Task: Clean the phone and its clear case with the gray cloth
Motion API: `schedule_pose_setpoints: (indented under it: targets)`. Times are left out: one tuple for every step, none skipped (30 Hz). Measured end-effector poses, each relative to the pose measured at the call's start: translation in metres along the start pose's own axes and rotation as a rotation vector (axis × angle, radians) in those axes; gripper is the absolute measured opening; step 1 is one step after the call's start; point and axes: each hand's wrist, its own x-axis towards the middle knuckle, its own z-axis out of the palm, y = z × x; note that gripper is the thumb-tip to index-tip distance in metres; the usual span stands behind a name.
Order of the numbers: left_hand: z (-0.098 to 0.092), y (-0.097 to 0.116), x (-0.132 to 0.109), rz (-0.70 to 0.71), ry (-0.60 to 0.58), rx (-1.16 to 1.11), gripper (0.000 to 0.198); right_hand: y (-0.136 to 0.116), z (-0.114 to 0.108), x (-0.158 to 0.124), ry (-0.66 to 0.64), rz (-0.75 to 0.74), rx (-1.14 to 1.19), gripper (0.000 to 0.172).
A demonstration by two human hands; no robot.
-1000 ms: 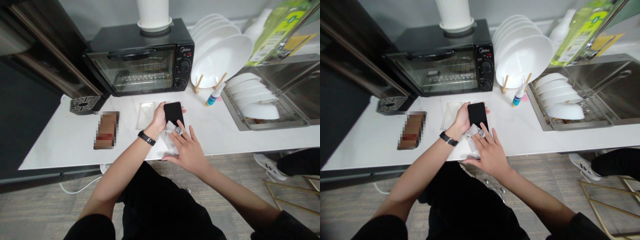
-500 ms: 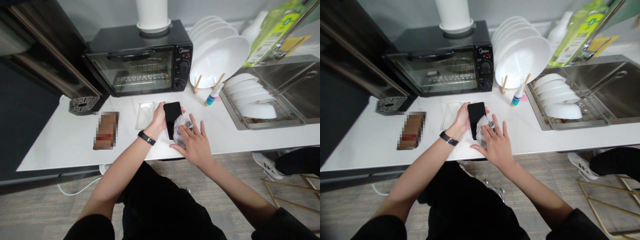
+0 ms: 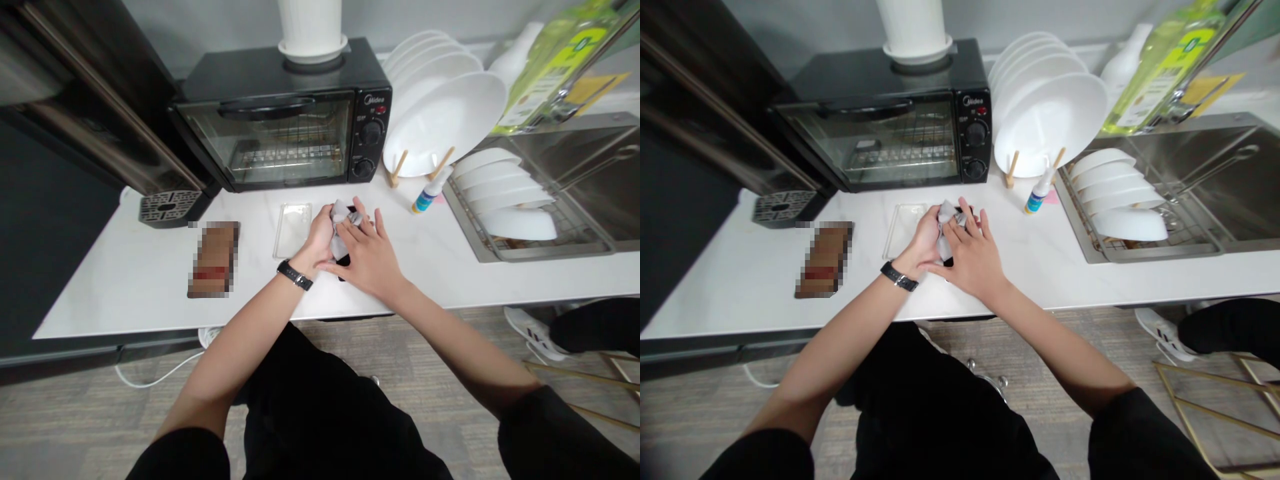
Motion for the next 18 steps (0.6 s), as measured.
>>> schedule_pose_setpoints:
  targets:
    - [0.001,0.001,-0.003,-0.019,-0.028,0.009,0.040,-0.002,0.000,-0.003,-0.010,-0.008,0.004,0.091]
    - [0.002,0.001,-0.006,-0.032,-0.045,0.016,0.044,-0.004,-0.001,-0.007,-0.018,-0.014,0.006,0.090]
    - [0.003,0.002,-0.008,-0.040,-0.048,0.021,0.047,-0.005,-0.001,-0.011,-0.023,-0.020,0.006,0.089]
    - [0.004,0.003,-0.010,-0.044,-0.039,0.021,0.049,-0.007,-0.002,-0.017,-0.027,-0.026,0.005,0.088]
    - [0.004,0.003,-0.010,-0.053,-0.033,0.024,0.050,-0.009,-0.003,-0.023,-0.031,-0.034,0.003,0.086]
    - [0.004,0.004,-0.011,-0.061,-0.030,0.030,0.052,-0.011,-0.004,-0.031,-0.038,-0.044,0.000,0.084]
    - [0.005,0.004,-0.011,-0.067,-0.029,0.038,0.054,-0.014,-0.005,-0.039,-0.048,-0.054,-0.003,0.083]
    - [0.005,0.005,-0.011,-0.069,-0.027,0.048,0.056,-0.016,-0.006,-0.047,-0.063,-0.063,-0.009,0.083]
    - [0.006,0.006,-0.011,-0.069,-0.025,0.062,0.057,-0.019,-0.007,-0.056,-0.080,-0.068,-0.018,0.083]
    - [0.006,0.006,-0.012,-0.069,-0.021,0.078,0.059,-0.022,-0.009,-0.064,-0.098,-0.072,-0.029,0.085]
    - [0.007,0.007,-0.013,-0.070,-0.017,0.094,0.060,-0.024,-0.010,-0.073,-0.115,-0.074,-0.042,0.087]
    - [0.009,0.008,-0.014,-0.073,-0.013,0.108,0.061,-0.026,-0.011,-0.081,-0.130,-0.073,-0.056,0.088]
    - [0.010,0.008,-0.016,-0.076,-0.009,0.121,0.062,-0.027,-0.013,-0.088,-0.141,-0.071,-0.070,0.089]
    - [0.012,0.009,-0.017,-0.081,-0.008,0.131,0.063,-0.028,-0.015,-0.094,-0.148,-0.066,-0.081,0.088]
    - [0.013,0.010,-0.018,-0.083,-0.007,0.138,0.064,-0.027,-0.016,-0.098,-0.151,-0.059,-0.091,0.086]
    - [0.014,0.010,-0.019,-0.083,-0.005,0.142,0.064,-0.026,-0.018,-0.102,-0.150,-0.048,-0.098,0.083]
    - [0.015,0.010,-0.020,-0.082,-0.004,0.145,0.064,-0.025,-0.019,-0.104,-0.147,-0.034,-0.104,0.080]
    - [0.015,0.010,-0.020,-0.079,-0.003,0.147,0.064,-0.023,-0.021,-0.104,-0.144,-0.016,-0.111,0.078]
